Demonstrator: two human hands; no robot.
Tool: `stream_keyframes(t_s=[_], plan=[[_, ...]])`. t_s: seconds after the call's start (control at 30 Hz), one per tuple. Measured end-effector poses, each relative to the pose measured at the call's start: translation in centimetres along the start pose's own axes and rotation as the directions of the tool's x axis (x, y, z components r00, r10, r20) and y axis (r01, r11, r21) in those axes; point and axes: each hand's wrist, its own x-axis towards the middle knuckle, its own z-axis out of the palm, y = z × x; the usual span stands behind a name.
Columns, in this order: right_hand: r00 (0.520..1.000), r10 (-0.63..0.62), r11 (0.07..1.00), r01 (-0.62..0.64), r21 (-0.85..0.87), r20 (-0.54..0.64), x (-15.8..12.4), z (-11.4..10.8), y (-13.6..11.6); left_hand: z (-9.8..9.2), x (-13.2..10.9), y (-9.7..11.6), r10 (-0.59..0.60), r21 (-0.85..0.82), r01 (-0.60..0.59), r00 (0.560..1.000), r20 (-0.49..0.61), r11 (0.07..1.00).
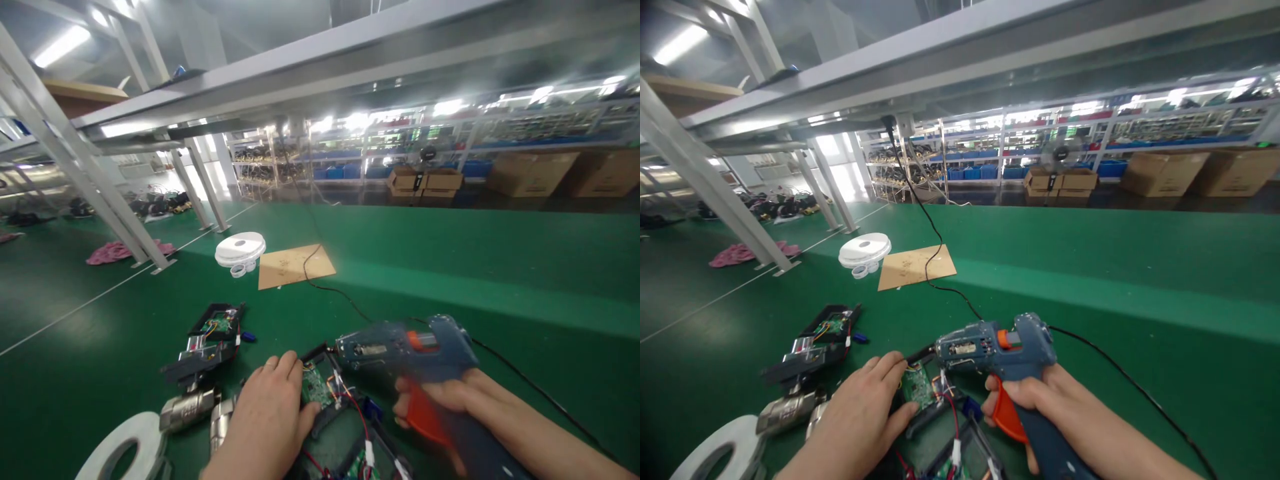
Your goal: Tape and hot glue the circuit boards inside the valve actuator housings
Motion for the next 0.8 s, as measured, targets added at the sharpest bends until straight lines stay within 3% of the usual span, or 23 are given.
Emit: stream_keyframes(t_s=[0.17,0.33,0.53,0.8], plan=[[0.992,0.128,0.992,-0.128,0.013,0.022,1.3,1.3,-0.6,-0.2,0.2,-0.1,-0.033,-0.055,0.036,0.998,0.044,0.998],[0.993,0.086,0.996,-0.084,-0.022,0.077,2.5,2.2,-0.2,-0.1,0.3,-0.2,-0.031,-0.055,0.033,0.999,0.038,0.998],[0.990,0.127,0.984,-0.118,-0.132,0.065,3.9,1.9,1.6,-0.1,0.3,-0.3,-0.017,-0.075,0.019,0.999,0.037,0.997],[0.995,0.075,0.986,-0.065,-0.155,0.059,3.7,2.4,0.7,0.0,0.4,-0.3,-0.024,-0.072,0.027,0.999,0.044,0.997]])
